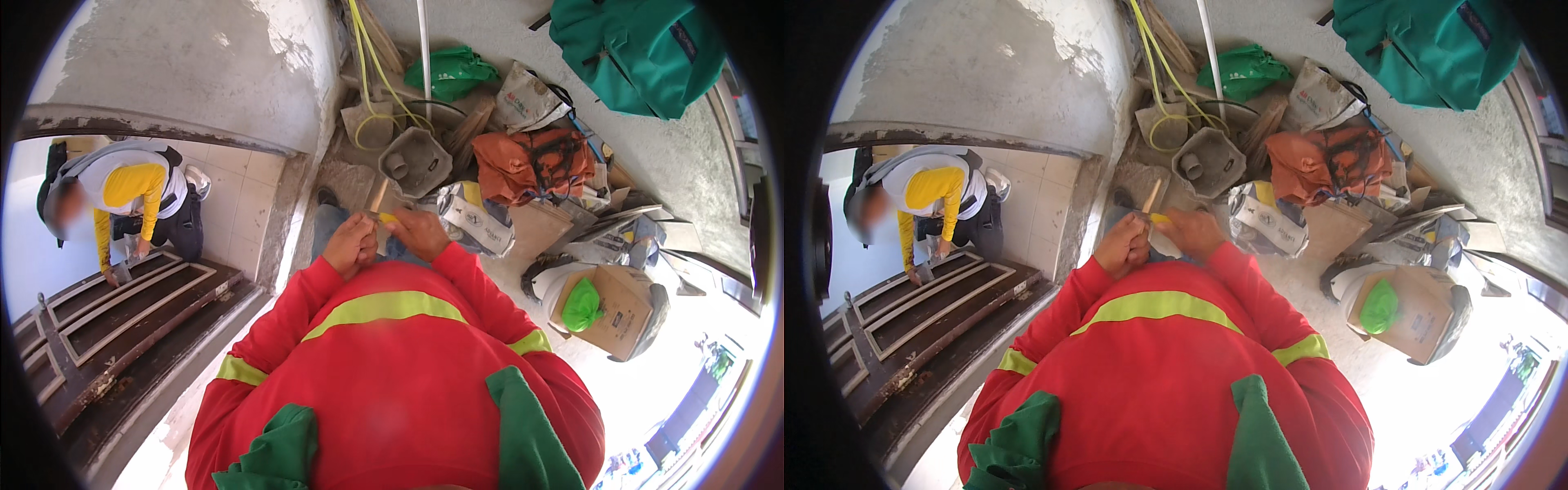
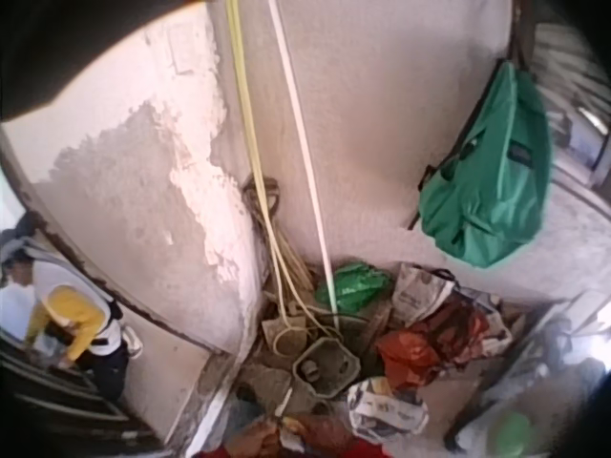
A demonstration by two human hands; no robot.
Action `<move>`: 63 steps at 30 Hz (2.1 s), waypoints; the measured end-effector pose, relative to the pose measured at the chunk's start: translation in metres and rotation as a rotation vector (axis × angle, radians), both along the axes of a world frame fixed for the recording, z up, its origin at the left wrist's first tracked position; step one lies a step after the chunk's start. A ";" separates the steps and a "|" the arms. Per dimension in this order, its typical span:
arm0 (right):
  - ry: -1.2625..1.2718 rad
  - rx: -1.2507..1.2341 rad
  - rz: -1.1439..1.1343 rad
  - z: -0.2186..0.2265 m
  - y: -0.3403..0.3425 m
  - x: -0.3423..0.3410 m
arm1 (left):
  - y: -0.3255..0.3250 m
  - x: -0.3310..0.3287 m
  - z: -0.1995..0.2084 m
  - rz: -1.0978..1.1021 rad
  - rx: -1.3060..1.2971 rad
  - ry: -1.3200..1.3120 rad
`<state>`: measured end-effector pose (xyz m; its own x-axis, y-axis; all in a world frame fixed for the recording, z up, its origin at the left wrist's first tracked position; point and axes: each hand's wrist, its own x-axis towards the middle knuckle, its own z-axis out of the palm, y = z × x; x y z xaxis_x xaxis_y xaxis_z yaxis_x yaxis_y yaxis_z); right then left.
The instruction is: The person retrieves a power drill from a bag, walks through a cluttered room, and sits on the floor to attach a drill bit. The person secures the bit into the drill chuck by hand.
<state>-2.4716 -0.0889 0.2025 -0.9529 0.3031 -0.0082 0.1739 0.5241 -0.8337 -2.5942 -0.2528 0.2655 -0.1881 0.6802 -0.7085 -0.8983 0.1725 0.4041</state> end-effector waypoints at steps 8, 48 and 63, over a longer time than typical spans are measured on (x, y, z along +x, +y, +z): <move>0.016 0.116 -0.021 0.009 -0.002 -0.006 | -0.003 -0.005 0.000 -0.052 0.033 -0.028; -0.070 -1.060 -0.386 0.007 0.003 -0.030 | 0.010 -0.005 0.008 -0.453 -0.172 0.823; 0.074 -0.147 -0.017 0.014 -0.002 -0.010 | -0.001 -0.010 -0.012 -0.045 0.052 0.034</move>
